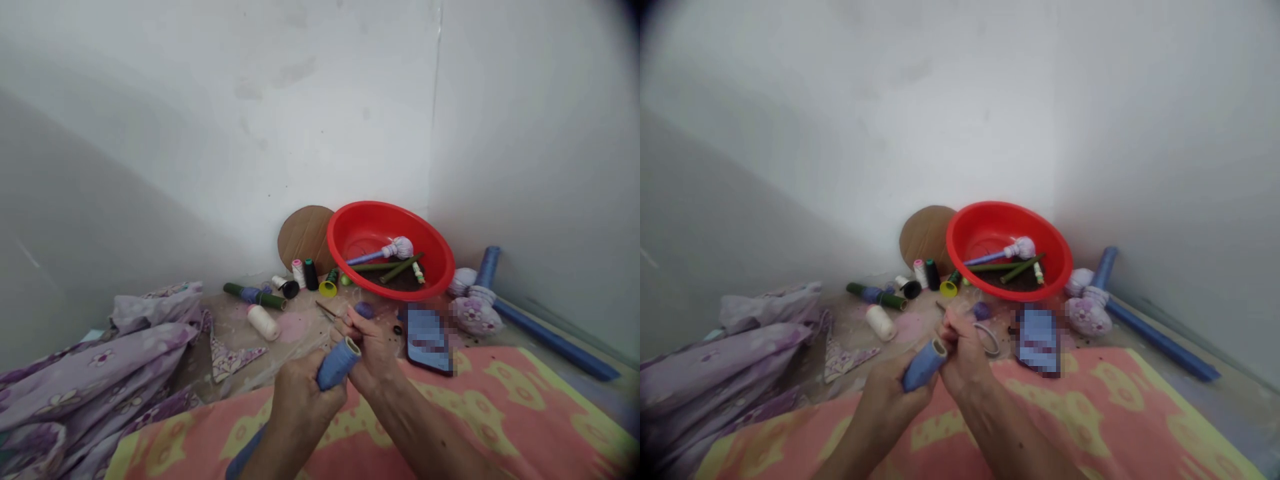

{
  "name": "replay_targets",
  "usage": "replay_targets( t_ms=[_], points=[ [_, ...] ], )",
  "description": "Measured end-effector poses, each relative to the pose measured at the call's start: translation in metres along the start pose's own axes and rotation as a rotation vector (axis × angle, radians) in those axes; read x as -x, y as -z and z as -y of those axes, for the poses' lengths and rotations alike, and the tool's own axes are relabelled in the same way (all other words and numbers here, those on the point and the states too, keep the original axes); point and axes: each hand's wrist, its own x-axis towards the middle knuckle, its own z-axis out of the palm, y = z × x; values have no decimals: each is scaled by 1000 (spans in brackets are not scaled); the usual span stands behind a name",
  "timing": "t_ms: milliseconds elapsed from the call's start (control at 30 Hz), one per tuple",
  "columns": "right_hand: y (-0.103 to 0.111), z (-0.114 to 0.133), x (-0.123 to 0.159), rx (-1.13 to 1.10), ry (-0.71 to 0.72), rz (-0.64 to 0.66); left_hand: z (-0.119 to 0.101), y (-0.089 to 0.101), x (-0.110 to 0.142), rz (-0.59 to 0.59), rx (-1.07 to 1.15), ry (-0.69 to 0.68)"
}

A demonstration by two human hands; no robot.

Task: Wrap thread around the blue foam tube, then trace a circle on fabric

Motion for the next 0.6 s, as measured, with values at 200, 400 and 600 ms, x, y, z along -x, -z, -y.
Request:
replay_targets(
  t_ms=[200, 400, 600],
  points=[
    [9, -6, -5, -17, 24, -80, 2, 0, -3, -2, -17, -22],
    [15, -1, -10, 98, 23, -72, -3, 24, -6, 149, 113, 19],
    [44, -1, -21, 374, -23, -116, 15, 42, -11, 497, 612, 21]
  ],
)
